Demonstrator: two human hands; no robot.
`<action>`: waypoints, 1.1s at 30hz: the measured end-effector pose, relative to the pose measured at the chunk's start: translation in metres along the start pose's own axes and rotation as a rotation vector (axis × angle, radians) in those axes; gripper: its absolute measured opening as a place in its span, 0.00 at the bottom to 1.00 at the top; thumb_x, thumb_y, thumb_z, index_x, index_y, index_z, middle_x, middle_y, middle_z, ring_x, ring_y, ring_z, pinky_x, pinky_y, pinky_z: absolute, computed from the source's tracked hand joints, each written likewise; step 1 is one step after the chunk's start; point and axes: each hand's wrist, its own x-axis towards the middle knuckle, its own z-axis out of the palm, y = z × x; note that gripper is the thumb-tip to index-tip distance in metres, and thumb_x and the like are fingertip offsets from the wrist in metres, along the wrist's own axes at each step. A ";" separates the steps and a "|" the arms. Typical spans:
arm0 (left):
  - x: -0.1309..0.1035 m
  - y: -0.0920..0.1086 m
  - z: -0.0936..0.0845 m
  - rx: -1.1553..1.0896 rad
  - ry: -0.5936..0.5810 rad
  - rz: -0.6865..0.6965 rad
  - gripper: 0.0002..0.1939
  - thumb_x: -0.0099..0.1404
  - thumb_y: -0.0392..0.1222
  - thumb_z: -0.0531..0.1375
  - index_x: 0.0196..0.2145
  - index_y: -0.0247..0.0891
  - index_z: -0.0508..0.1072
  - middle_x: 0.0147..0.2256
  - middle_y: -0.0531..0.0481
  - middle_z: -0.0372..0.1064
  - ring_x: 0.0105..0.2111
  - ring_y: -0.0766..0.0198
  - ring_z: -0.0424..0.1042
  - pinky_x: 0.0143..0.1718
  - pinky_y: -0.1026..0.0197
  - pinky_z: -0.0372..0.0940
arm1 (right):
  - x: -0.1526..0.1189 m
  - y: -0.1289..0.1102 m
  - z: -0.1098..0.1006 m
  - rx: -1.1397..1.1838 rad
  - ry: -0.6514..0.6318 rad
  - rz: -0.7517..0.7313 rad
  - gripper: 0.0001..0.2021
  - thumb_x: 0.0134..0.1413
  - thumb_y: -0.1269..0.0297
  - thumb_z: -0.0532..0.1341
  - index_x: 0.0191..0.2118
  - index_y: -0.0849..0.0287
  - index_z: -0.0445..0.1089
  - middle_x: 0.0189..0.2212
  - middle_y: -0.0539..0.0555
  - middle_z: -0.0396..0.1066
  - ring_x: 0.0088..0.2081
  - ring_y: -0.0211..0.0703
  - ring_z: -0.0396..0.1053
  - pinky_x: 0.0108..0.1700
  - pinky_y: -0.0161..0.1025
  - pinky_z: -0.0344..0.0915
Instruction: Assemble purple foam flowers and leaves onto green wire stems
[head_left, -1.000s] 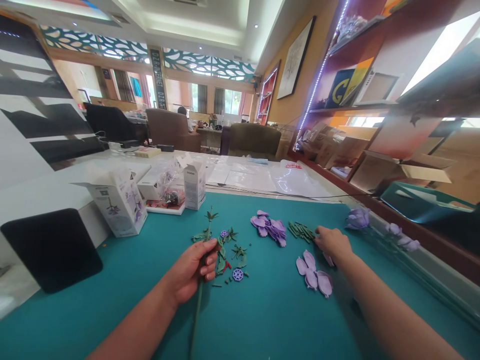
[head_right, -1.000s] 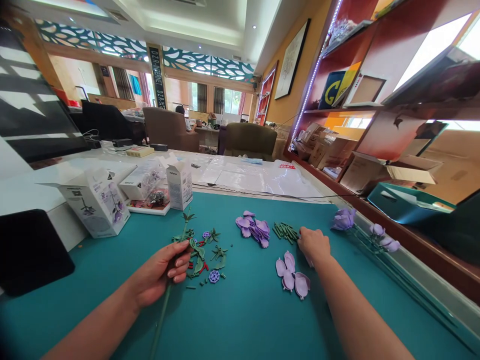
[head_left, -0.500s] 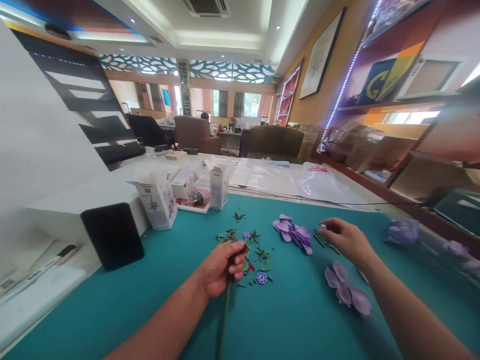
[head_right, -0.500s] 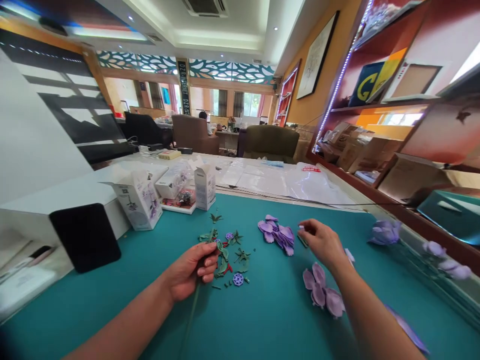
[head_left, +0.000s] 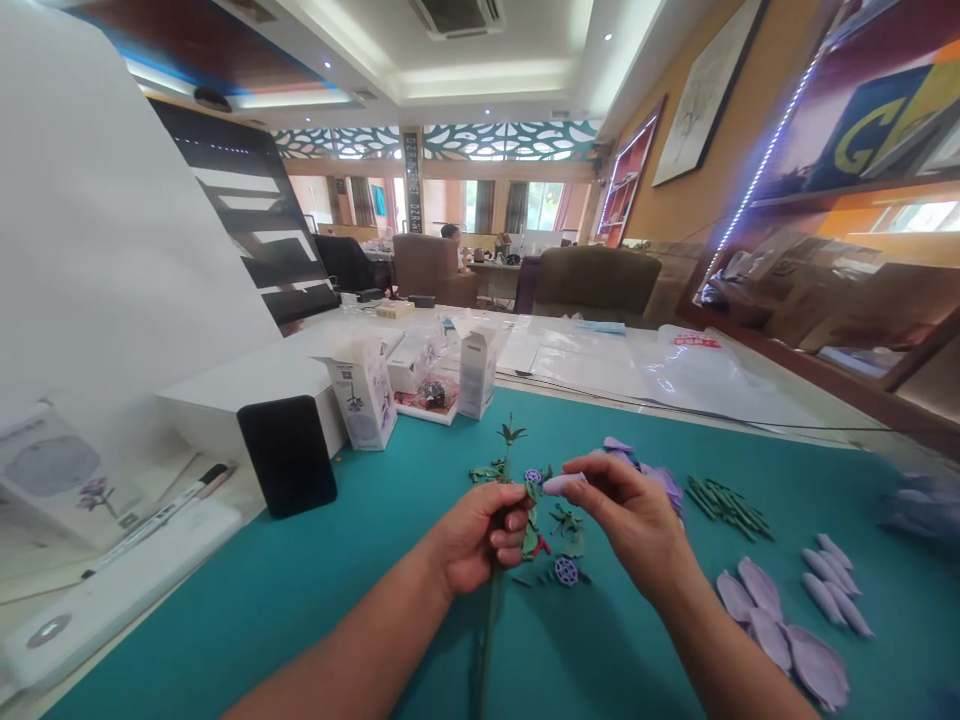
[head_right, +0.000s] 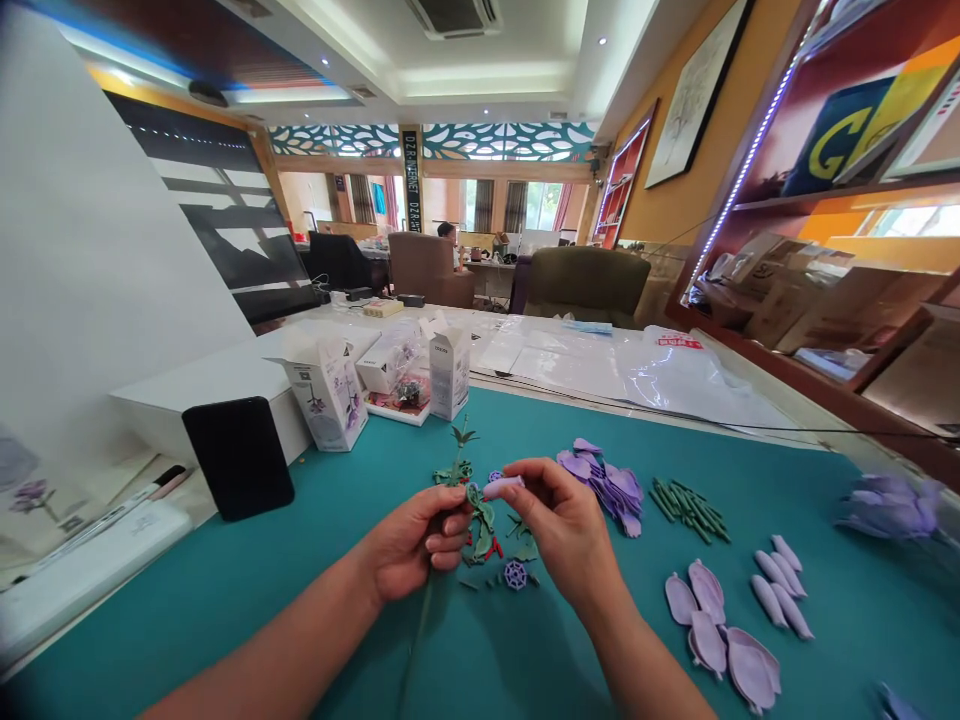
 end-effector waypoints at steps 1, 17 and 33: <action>0.000 0.000 0.001 0.001 0.003 -0.001 0.10 0.59 0.39 0.58 0.23 0.34 0.63 0.17 0.60 0.54 0.12 0.79 0.45 0.16 0.70 0.41 | 0.000 0.002 -0.001 -0.008 -0.001 0.005 0.14 0.45 0.52 0.67 0.35 0.56 0.72 0.31 0.55 0.77 0.36 0.47 0.72 0.34 0.41 0.68; -0.002 -0.002 0.004 0.052 -0.011 0.005 0.09 0.56 0.40 0.60 0.24 0.34 0.65 0.17 0.60 0.54 0.13 0.79 0.45 0.14 0.72 0.40 | -0.004 -0.005 0.009 -0.066 0.056 -0.014 0.15 0.42 0.50 0.66 0.30 0.57 0.73 0.24 0.51 0.72 0.27 0.40 0.65 0.28 0.36 0.62; -0.003 0.000 0.005 0.093 -0.003 0.032 0.11 0.56 0.42 0.61 0.24 0.34 0.63 0.17 0.60 0.54 0.13 0.79 0.45 0.15 0.71 0.40 | 0.000 0.006 -0.003 -0.188 -0.066 -0.023 0.16 0.47 0.49 0.64 0.36 0.57 0.74 0.28 0.53 0.73 0.30 0.42 0.67 0.29 0.37 0.65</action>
